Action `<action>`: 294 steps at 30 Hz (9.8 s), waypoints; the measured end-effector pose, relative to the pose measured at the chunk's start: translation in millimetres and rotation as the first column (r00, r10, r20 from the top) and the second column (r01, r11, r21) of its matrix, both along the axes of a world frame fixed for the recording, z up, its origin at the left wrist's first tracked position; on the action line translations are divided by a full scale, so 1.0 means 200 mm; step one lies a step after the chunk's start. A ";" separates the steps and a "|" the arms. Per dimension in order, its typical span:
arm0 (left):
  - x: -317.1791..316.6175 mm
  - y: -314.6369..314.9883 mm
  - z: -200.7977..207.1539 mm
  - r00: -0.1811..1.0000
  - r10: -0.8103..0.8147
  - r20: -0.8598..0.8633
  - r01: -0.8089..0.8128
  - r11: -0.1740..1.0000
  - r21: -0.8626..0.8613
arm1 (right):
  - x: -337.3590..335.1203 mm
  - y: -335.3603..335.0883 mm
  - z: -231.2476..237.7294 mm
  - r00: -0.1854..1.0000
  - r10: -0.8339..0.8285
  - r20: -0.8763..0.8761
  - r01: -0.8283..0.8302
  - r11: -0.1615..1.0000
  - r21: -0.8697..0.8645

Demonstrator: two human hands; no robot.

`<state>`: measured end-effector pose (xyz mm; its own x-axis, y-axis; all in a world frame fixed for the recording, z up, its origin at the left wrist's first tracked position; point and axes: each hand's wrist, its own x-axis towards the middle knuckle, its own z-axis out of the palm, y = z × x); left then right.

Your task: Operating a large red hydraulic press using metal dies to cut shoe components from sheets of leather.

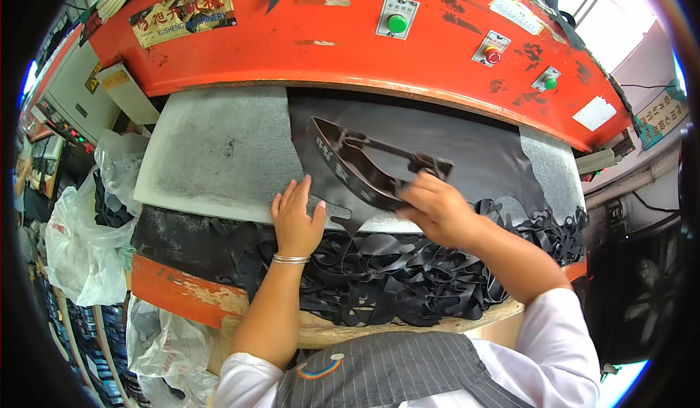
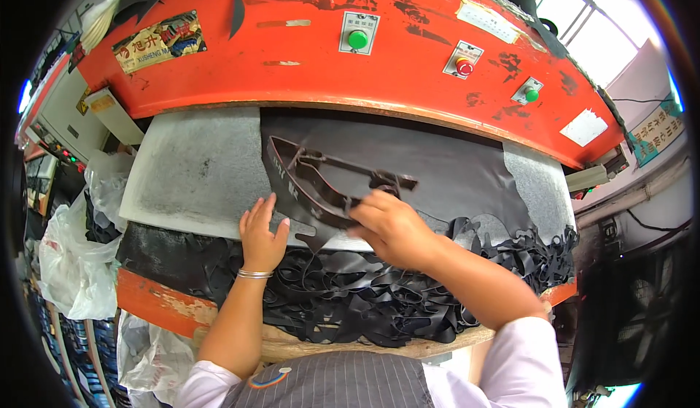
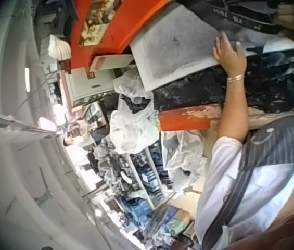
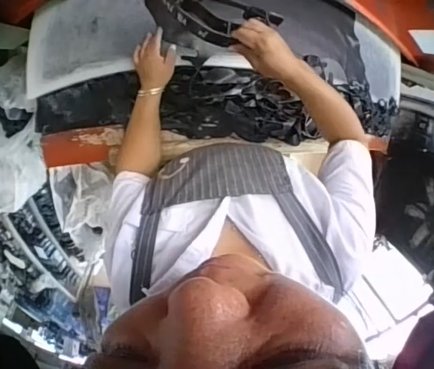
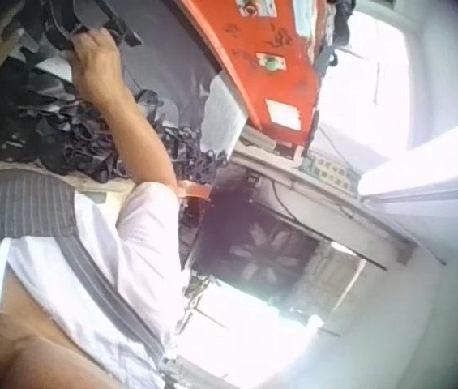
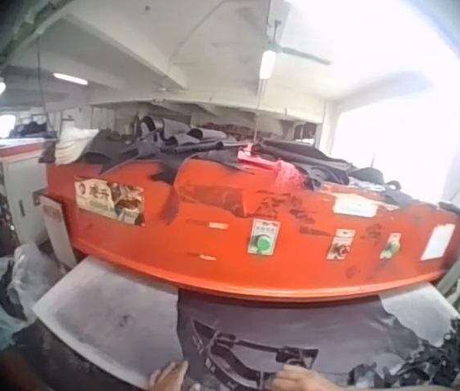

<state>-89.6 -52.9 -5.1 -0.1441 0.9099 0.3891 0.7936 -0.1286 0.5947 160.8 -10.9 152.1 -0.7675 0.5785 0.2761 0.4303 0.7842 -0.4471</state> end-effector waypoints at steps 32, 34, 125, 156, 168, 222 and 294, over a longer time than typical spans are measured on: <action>-0.17 0.28 0.03 0.999 0.010 0.041 -0.009 0.999 -0.033 | -0.04 0.05 -0.63 0.778 -0.623 -0.080 0.628 0.775 0.075; -0.16 0.27 0.05 0.999 0.010 0.032 -0.009 0.999 -0.046 | -0.04 0.03 -0.62 0.775 -0.628 -0.067 0.632 0.770 0.089; -0.12 0.12 0.16 0.991 -0.129 0.023 0.129 0.992 0.003 | 0.25 0.70 -0.01 0.944 -0.329 -0.009 0.308 0.876 0.371; -0.24 0.34 0.24 0.983 -0.162 0.090 0.168 0.983 -0.067 | 0.52 0.27 -0.51 0.939 -0.340 0.047 0.341 0.940 -0.005; -0.22 0.31 0.26 0.984 -0.170 0.059 0.174 0.982 -0.074 | 0.54 0.22 -0.51 0.929 -0.364 0.061 0.362 0.931 0.037; 0.11 -0.66 0.37 0.887 -0.456 -0.079 0.374 0.807 -0.456 | 0.27 -0.82 -0.46 0.958 -0.137 0.253 0.197 0.954 -0.228; 0.96 0.32 0.00 1.000 0.005 -0.023 -0.006 1.000 -0.026 | 0.66 0.30 -0.49 0.955 -0.281 0.097 0.261 0.948 0.181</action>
<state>102.2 10.1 -4.9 -0.1406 0.9191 0.3681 0.8079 -0.1085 0.5793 293.3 49.3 55.0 -0.6215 0.7236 0.3002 0.6793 0.6886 -0.2536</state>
